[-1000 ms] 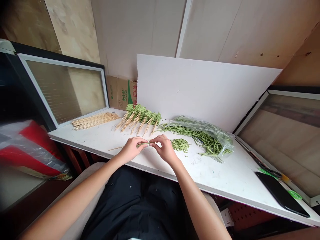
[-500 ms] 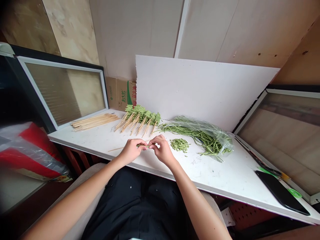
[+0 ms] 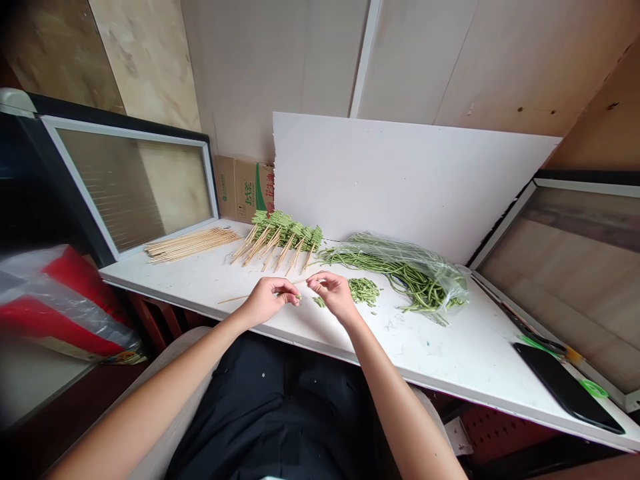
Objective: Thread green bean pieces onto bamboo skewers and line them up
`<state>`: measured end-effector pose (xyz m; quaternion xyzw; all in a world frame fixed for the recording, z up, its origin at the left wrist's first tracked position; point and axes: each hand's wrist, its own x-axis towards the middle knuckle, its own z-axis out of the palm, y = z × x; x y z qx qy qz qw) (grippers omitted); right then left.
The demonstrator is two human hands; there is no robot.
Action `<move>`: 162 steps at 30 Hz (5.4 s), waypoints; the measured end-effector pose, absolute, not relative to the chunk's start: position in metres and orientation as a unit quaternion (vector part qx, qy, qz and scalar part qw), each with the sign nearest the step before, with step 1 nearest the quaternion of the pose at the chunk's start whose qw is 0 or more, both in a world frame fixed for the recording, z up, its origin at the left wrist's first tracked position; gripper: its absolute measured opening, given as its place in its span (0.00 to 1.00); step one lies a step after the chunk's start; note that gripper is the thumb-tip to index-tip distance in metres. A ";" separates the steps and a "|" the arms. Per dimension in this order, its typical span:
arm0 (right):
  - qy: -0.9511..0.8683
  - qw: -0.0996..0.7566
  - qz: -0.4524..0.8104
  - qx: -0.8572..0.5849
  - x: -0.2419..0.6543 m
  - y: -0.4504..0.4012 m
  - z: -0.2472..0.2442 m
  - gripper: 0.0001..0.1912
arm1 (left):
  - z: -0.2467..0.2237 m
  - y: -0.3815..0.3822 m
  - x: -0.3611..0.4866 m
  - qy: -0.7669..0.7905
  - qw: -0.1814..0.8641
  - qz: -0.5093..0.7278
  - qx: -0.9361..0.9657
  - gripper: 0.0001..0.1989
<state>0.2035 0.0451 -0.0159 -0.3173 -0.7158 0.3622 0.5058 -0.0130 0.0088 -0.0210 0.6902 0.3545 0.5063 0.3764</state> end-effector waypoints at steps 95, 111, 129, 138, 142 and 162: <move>-0.804 0.376 0.127 -0.444 0.203 0.053 -0.038 0.19 | -0.037 0.035 -0.030 0.388 0.466 0.518 0.603 0.27; -0.698 0.493 0.309 -0.418 0.209 0.057 -0.023 0.22 | -0.041 0.049 -0.096 0.620 0.017 0.168 0.766 0.09; -0.484 0.648 0.439 -0.392 0.242 0.078 -0.015 0.25 | -0.034 0.048 -0.095 0.634 -0.003 0.294 0.715 0.12; -0.480 0.615 0.527 -0.338 0.235 0.060 0.001 0.21 | -0.012 0.028 -0.081 0.578 -0.076 0.365 0.726 0.11; -0.487 0.594 0.565 -0.302 0.234 0.056 0.003 0.20 | -0.009 0.024 -0.078 0.575 -0.094 0.362 0.727 0.11; -0.476 0.590 0.590 -0.277 0.227 0.054 -0.001 0.20 | -0.010 0.026 -0.078 0.567 -0.078 0.369 0.732 0.12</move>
